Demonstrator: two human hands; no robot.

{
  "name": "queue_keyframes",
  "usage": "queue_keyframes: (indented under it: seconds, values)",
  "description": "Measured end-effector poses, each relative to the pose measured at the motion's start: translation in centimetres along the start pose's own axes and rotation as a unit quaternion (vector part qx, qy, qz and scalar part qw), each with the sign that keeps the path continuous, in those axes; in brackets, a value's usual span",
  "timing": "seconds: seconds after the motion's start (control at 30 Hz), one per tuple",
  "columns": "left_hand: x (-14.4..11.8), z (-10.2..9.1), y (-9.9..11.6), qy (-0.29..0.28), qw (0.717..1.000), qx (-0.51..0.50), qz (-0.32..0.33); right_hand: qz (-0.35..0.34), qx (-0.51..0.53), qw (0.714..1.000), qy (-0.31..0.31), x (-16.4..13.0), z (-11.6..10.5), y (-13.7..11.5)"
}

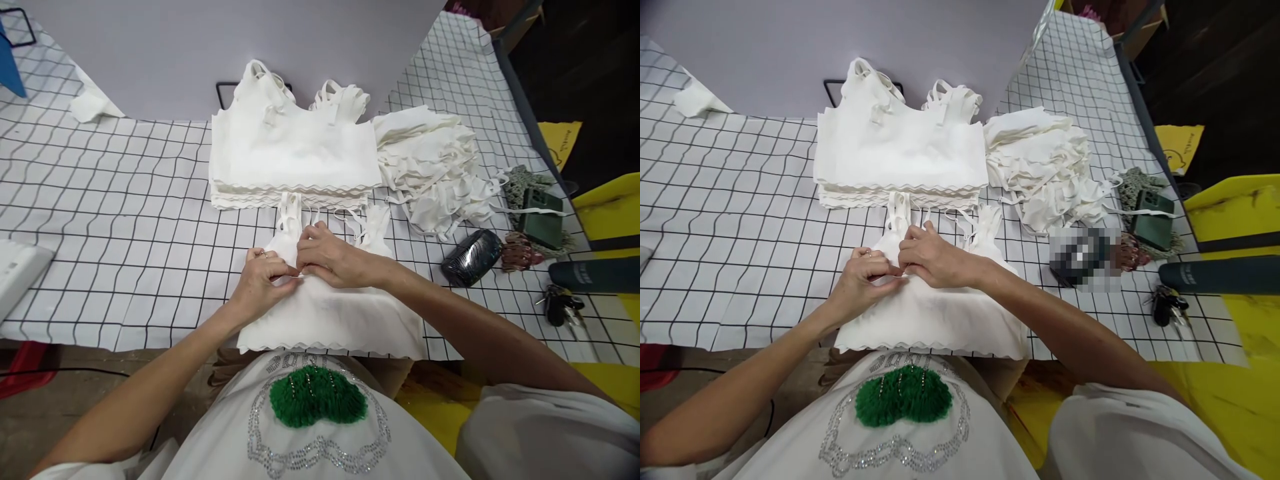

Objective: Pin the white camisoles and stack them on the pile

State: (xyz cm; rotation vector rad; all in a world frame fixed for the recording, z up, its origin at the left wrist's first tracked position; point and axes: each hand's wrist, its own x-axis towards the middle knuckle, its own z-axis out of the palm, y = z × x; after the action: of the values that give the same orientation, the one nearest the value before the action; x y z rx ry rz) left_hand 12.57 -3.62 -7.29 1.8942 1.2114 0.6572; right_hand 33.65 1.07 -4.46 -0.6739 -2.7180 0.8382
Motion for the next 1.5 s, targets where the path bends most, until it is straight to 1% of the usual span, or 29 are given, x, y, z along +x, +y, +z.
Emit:
queue_keyframes:
  seconds: [0.17, 0.27, 0.33, 0.43, 0.53, 0.6, 0.7, 0.77, 0.83, 0.9, 0.93, 0.97, 1.03, 1.1, 1.13, 1.17, 1.23, 1.27, 1.3, 1.33, 1.4, 1.5]
  values:
    - [0.0, -0.3, 0.2, -0.010, 1.000, -0.015, -0.021, 0.001, 0.021, 0.998, 0.052, 0.0, 1.5, -0.4]
    - [0.1, -0.4, 0.3, -0.013, 0.999, -0.029, -0.035, 0.002, 0.038, 0.997, 0.064, 0.1, 1.5, -0.1]
    - [0.2, -0.5, 0.4, -0.019, 0.998, -0.034, -0.048, 0.020, 0.060, 0.997, 0.052, 0.5, 0.4, 0.5]
    - [0.4, -0.5, 0.5, -0.029, 0.997, -0.035, -0.063, 0.066, 0.083, 0.994, 0.033, 1.9, -2.6, 1.7]
    - [0.5, -0.5, 0.5, -0.026, 0.997, -0.033, -0.067, 0.078, 0.057, 0.995, 0.035, 3.7, -5.9, 2.6]
    - [0.5, -0.6, 0.4, -0.022, 0.997, -0.029, -0.070, 0.074, 0.026, 0.996, 0.042, 4.9, -7.3, 3.1]
    - [0.4, -0.5, 0.1, -0.019, 0.997, -0.023, -0.068, 0.071, -0.020, 0.996, 0.057, 6.4, -7.8, 3.6]
    - [0.4, -0.4, 0.0, -0.014, 0.998, -0.009, -0.061, 0.074, -0.030, 0.995, 0.063, 7.0, -7.3, 4.0]
    - [0.3, -0.2, -0.1, -0.007, 0.998, 0.019, -0.053, 0.084, -0.012, 0.994, 0.063, 7.0, -6.7, 4.3]
    - [0.1, -0.2, -0.2, 0.003, 0.998, 0.053, -0.042, 0.091, 0.028, 0.992, 0.080, 6.2, -6.6, 4.7]
    - [0.0, -0.3, -0.2, 0.018, 0.997, 0.067, -0.035, 0.091, 0.050, 0.990, 0.100, 5.4, -6.8, 4.8]
    - [-0.1, -0.6, -0.2, 0.040, 0.996, 0.079, -0.025, 0.093, 0.068, 0.985, 0.130, 4.4, -7.1, 5.0]
    - [-0.4, -1.4, 0.0, 0.097, 0.991, 0.091, -0.005, 0.118, 0.078, 0.966, 0.217, 1.8, -8.0, 5.3]
    - [-0.3, -2.3, 0.5, 0.139, 0.987, 0.080, 0.015, 0.179, 0.042, 0.938, 0.295, -1.0, -8.8, 5.7]
    - [-0.1, -2.8, 0.8, 0.146, 0.987, 0.068, 0.025, 0.218, 0.015, 0.926, 0.308, -2.2, -8.9, 5.9]
    - [0.2, -3.2, 1.3, 0.144, 0.987, 0.055, 0.035, 0.257, -0.014, 0.919, 0.299, -3.2, -8.7, 6.0]
    - [1.2, -3.5, 2.3, 0.128, 0.990, 0.029, 0.054, 0.330, -0.063, 0.914, 0.229, -4.2, -7.7, 6.1]
    - [1.9, -3.4, 2.9, 0.114, 0.991, 0.017, 0.060, 0.355, -0.079, 0.911, 0.192, -4.4, -7.0, 6.0]
    - [2.6, -3.2, 3.4, 0.098, 0.993, 0.005, 0.063, 0.371, -0.090, 0.909, 0.169, -4.3, -6.2, 5.9]
    - [3.4, -2.9, 3.9, 0.078, 0.995, -0.011, 0.061, 0.379, -0.095, 0.906, 0.160, -4.1, -5.4, 5.7]
    - [4.8, -2.1, 4.7, 0.033, 0.997, -0.055, 0.040, 0.382, -0.097, 0.903, 0.173, -3.7, -4.3, 5.3]
    - [6.4, -0.8, 5.7, -0.039, 0.987, -0.147, -0.040, 0.363, -0.073, 0.899, 0.236, -4.1, -4.1, 4.5]
